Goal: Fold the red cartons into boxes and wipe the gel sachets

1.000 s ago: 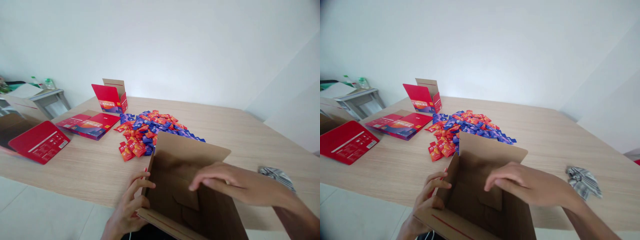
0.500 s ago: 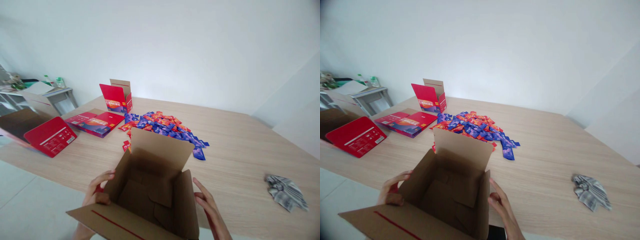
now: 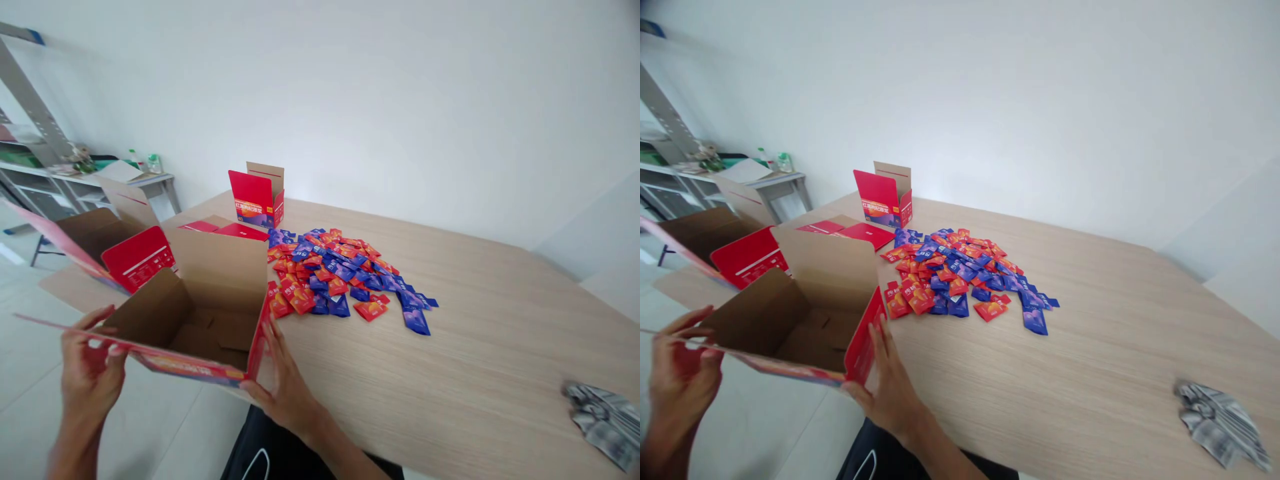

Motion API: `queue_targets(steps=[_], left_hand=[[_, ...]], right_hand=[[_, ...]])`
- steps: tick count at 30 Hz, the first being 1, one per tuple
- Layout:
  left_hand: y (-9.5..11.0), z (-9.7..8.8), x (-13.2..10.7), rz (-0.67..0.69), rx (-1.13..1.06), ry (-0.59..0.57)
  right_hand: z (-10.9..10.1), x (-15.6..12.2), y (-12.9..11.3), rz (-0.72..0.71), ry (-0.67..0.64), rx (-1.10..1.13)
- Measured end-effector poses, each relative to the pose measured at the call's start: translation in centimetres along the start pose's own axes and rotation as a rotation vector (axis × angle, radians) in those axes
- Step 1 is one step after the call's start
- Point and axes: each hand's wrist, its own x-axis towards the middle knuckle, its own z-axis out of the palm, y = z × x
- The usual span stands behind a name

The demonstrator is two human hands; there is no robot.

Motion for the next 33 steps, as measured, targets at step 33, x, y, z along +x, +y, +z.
queue_targets(steps=[33], left_hand=[[-2.4,10.2,-5.4,-0.273,0.228,-0.074]], right_hand=[[3.2,27.0,5.2,0.669,0.094,0.540]])
